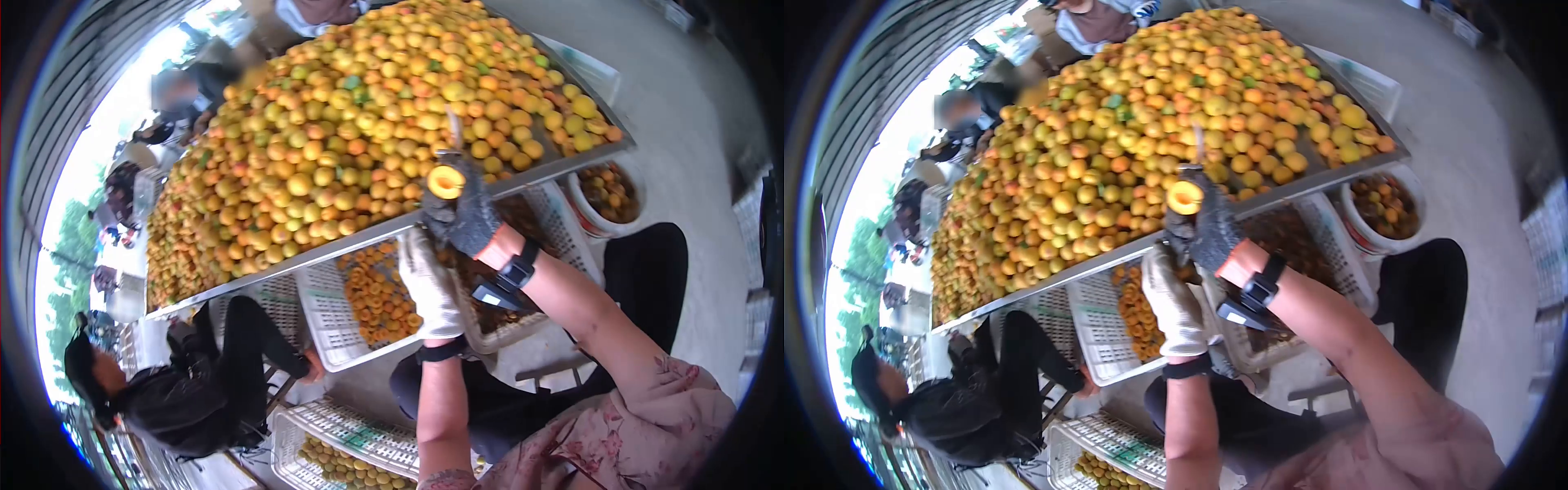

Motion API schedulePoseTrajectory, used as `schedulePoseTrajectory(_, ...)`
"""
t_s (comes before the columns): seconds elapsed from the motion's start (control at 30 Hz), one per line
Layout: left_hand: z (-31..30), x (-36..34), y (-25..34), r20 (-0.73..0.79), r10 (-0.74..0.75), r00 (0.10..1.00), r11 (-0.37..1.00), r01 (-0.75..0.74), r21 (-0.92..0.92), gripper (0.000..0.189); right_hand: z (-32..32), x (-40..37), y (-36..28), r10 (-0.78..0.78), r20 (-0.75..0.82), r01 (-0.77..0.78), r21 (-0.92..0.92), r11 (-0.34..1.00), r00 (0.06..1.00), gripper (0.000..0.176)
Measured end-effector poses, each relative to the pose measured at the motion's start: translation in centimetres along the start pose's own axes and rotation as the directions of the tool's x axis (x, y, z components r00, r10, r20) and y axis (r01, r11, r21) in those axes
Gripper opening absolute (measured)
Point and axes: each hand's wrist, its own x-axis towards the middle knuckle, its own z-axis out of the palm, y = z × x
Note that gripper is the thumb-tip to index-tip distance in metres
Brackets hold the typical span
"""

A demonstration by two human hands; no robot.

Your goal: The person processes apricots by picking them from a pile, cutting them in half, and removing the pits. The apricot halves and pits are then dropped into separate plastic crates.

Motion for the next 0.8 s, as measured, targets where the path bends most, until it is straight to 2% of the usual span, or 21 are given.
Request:
schedulePoseTrajectory(0.07,0.1,0.2,0.9,-0.026,-0.125,0.992,0.983,0.121,-0.142,0.015,-0.9,0.4,-0.2,-0.018,0.0,0.018,-0.065,0.998,1.0,0.038)
schedulePoseTrajectory(0.1,-0.3,0.4,0.7,0.018,-0.091,0.996,0.988,0.093,-0.123,0.013,-0.8,0.0,-0.5,-0.02,-0.006,0.019,-0.073,0.997,1.0,0.038)
schedulePoseTrajectory(0.17,-1.1,0.7,-0.1,0.095,-0.05,0.994,0.99,0.062,-0.128,0.021,-0.2,-0.5,-0.9,-0.126,-0.137,0.082,-0.287,0.954,0.982,0.03)
schedulePoseTrajectory(0.2,-0.8,0.6,0.0,0.096,-0.049,0.994,0.989,0.061,-0.131,0.021,0.0,-0.4,-0.7,-0.128,-0.136,0.084,-0.29,0.953,0.982,0.03)
schedulePoseTrajectory(0.27,-0.1,0.4,0.2,0.159,0.24,0.958,0.968,-0.249,0.034,0.028,0.3,-0.1,0.1,-0.377,-0.14,0.291,-0.416,0.862,0.916,0.022)
schedulePoseTrajectory(0.3,-0.4,0.8,0.1,0.215,0.373,0.903,0.858,-0.423,0.29,0.028,-0.2,-0.5,-0.1,-0.305,-0.036,0.266,-0.401,0.876,0.952,0.023)
schedulePoseTrajectory(0.33,-0.5,0.8,0.1,0.257,0.477,0.84,0.74,-0.542,0.398,0.024,-0.5,-0.6,0.1,-0.301,-0.038,0.261,-0.402,0.878,0.953,0.023)
schedulePoseTrajectory(0.4,-0.6,0.9,0.4,0.265,0.502,0.823,0.692,-0.566,0.448,0.019,-0.8,-0.8,0.4,-0.311,0.012,0.266,-0.55,0.792,0.95,0.021)
schedulePoseTrajectory(0.47,-0.6,0.6,0.5,0.27,0.472,0.839,0.721,-0.543,0.431,0.017,-0.8,-1.3,0.4,-0.315,0.042,0.278,-0.59,0.758,0.948,0.02)
schedulePoseTrajectory(0.53,-0.9,0.2,0.6,0.278,0.441,0.854,0.748,-0.52,0.413,0.014,-1.4,-1.6,0.2,-0.284,0.125,0.278,-0.747,0.603,0.951,0.021)
schedulePoseTrajectory(0.6,-1.2,-0.2,0.7,0.31,0.337,0.889,0.839,-0.433,0.331,0.011,-2.2,-2.0,0.6,-0.279,0.124,0.277,-0.735,0.619,0.952,0.021)
schedulePoseTrajectory(0.63,-1.2,-0.2,0.3,0.286,0.318,0.904,0.9,-0.383,0.21,0.007,-2.0,-2.5,0.6,-0.276,0.116,0.264,-0.759,0.595,0.954,0.02)
schedulePoseTrajectory(0.67,-1.3,-0.3,0.3,0.278,0.321,0.906,0.9,-0.383,0.208,0.007,-1.9,-2.7,0.6,-0.269,0.108,0.249,-0.783,0.57,0.957,0.019)
schedulePoseTrajectory(0.7,-1.3,-0.6,0.7,0.237,0.179,0.955,0.96,-0.223,0.172,0.006,-2.1,-2.5,1.0,-0.308,0.037,0.203,-0.825,0.527,0.951,0.017)
schedulePoseTrajectory(0.73,-1.4,-0.9,1.0,0.202,0.028,0.979,0.991,-0.054,0.126,0.005,-2.4,-2.5,1.2,-0.296,0.035,0.193,-0.829,0.525,0.954,0.017)
schedulePoseTrajectory(0.77,-1.3,-1.0,1.0,0.154,0.008,0.988,0.998,-0.018,0.062,0.005,-2.8,-2.3,1.2,-0.279,0.051,0.228,-0.724,0.651,0.959,0.016)
schedulePoseTrajectory(0.8,-1.9,-0.7,0.7,0.109,0.006,0.994,0.988,-0.022,0.153,0.004,-2.8,-2.2,1.1,-0.264,0.068,0.25,-0.601,0.759,0.962,0.015)
